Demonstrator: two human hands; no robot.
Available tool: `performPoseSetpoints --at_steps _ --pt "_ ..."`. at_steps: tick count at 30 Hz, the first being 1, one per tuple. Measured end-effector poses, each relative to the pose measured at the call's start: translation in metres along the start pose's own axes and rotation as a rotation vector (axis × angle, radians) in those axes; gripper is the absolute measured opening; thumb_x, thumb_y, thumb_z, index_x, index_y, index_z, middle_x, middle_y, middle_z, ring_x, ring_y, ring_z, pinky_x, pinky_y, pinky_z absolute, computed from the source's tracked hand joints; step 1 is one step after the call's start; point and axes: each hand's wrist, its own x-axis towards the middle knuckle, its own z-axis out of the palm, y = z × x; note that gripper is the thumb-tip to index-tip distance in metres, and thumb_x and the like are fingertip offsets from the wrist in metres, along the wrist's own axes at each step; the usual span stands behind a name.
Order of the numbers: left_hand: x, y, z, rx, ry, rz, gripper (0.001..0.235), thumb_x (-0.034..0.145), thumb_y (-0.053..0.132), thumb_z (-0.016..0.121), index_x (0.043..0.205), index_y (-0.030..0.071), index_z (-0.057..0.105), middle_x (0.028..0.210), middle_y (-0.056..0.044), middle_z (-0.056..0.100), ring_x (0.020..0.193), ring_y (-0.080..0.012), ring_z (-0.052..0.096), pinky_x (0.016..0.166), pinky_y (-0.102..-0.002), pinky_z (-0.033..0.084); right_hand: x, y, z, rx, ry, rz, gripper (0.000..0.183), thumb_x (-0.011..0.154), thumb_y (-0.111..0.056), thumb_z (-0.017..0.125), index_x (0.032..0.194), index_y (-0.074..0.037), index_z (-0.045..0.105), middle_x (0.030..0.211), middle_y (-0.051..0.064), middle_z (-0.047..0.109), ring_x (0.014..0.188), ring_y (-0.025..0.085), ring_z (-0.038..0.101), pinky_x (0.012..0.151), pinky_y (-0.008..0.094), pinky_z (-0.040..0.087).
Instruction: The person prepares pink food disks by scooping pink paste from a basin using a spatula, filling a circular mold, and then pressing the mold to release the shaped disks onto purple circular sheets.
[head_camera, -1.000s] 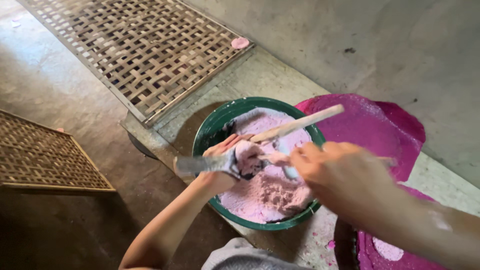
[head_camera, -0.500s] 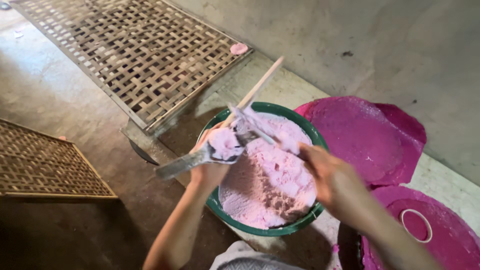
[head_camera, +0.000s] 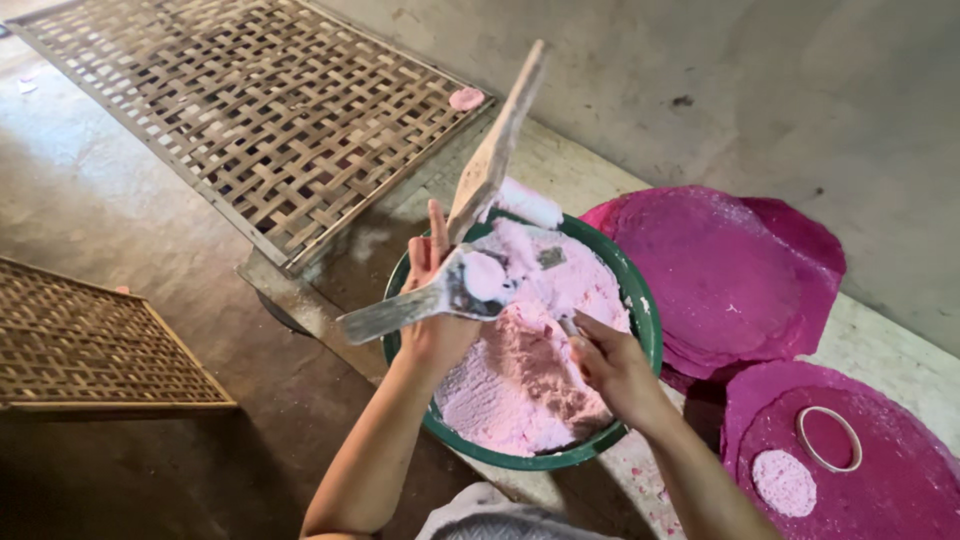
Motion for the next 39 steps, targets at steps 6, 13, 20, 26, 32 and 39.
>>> performPoseSetpoints --at_steps 6,13,20,26,32,39 --pt "0.005 -0.010 0.014 0.052 0.053 0.028 0.053 0.073 0.021 0.080 0.120 0.004 0.063 0.151 -0.033 0.045 0.101 -0.0373 0.057 0.085 -0.046 0.055 -0.011 -0.006 0.031 -0.212 -0.001 -0.176 0.041 0.100 -0.012 0.058 0.139 0.001 0.057 0.073 0.003 0.062 0.061 0.010 0.051 0.054 0.029 0.045" --pt "0.001 -0.076 0.031 -0.756 0.085 -0.436 0.030 0.084 0.007 0.073 0.113 0.002 0.071 0.100 -0.008 0.071 0.086 -0.0169 0.065 0.069 -0.033 0.052 -0.032 -0.006 0.003 -0.433 -0.334 -0.058 0.048 0.098 -0.012 0.053 0.145 -0.005 0.054 0.073 0.005 0.061 0.069 0.013 0.056 0.067 0.032 0.050" --pt "-0.063 0.020 0.016 -1.728 -0.567 -0.985 0.026 0.071 0.003 0.069 0.097 0.002 0.067 0.080 -0.011 0.066 0.065 -0.0212 0.062 0.049 -0.031 0.045 -0.018 -0.034 -0.011 0.184 -0.101 -0.773 0.062 0.111 -0.037 0.045 0.159 -0.004 0.025 0.156 0.021 0.039 0.137 0.029 0.047 0.110 0.045 0.042" --pt "-0.092 0.119 0.006 -1.804 -1.027 -0.571 0.048 0.073 -0.007 0.068 0.120 0.001 0.064 0.109 -0.006 0.069 0.102 -0.0186 0.068 0.087 -0.033 0.057 -0.076 -0.035 -0.055 0.829 -0.097 -0.862 0.084 0.105 -0.039 0.065 0.164 0.007 0.027 0.138 0.034 0.052 0.113 0.036 0.064 0.086 0.049 0.057" --pt "-0.051 0.158 -0.033 -1.091 -1.031 0.028 0.028 0.089 0.012 0.073 0.114 0.007 0.064 0.105 -0.007 0.069 0.097 -0.0142 0.067 0.086 -0.033 0.056 -0.169 -0.012 -0.121 0.057 0.076 -1.036 0.056 0.106 -0.039 0.061 0.149 -0.004 0.051 0.122 0.032 0.066 0.107 0.038 0.073 0.091 0.049 0.062" --pt "-0.063 0.245 -0.034 -1.115 -1.317 -0.023 0.025 0.086 0.015 0.073 0.108 0.008 0.064 0.098 -0.010 0.072 0.090 -0.0160 0.068 0.082 -0.034 0.055 -0.253 0.023 -0.146 -0.631 0.232 -1.146 0.064 0.095 -0.031 0.070 0.148 -0.013 0.038 0.124 0.029 0.067 0.112 0.041 0.071 0.092 0.046 0.060"
